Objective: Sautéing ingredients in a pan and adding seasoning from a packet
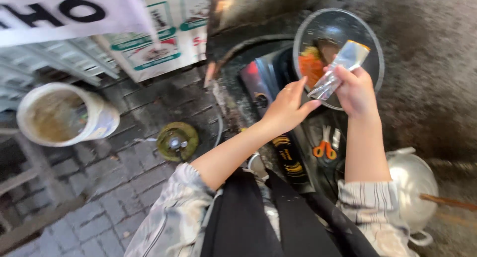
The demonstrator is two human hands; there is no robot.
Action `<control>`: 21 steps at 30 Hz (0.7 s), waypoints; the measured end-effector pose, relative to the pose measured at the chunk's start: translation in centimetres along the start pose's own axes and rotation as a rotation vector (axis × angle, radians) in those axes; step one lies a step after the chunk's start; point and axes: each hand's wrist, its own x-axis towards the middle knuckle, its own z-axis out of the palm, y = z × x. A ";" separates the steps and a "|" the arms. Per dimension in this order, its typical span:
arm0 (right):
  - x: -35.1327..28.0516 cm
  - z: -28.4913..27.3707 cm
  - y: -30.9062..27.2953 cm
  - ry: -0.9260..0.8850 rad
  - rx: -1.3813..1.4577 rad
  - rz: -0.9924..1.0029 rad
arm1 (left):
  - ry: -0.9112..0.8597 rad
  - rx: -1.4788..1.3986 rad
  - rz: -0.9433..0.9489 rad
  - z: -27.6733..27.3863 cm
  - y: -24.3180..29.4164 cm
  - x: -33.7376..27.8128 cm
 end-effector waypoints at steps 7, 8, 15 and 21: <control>-4.6 10.5 2.6 -0.365 -0.075 0.077 | 0.144 -0.169 -0.201 -6.6 -4.8 -4.9; -5.3 11.3 2.7 -0.388 -0.212 -0.004 | 0.224 -0.411 -0.279 -7.4 -7.0 -6.1; -10.7 12.6 2.2 -0.182 -0.416 -0.061 | 0.901 -0.594 -0.916 -23.4 -26.3 -21.6; -11.4 4.9 6.8 -0.095 -0.494 -0.054 | 1.035 -0.682 -1.307 -41.4 -41.2 -30.1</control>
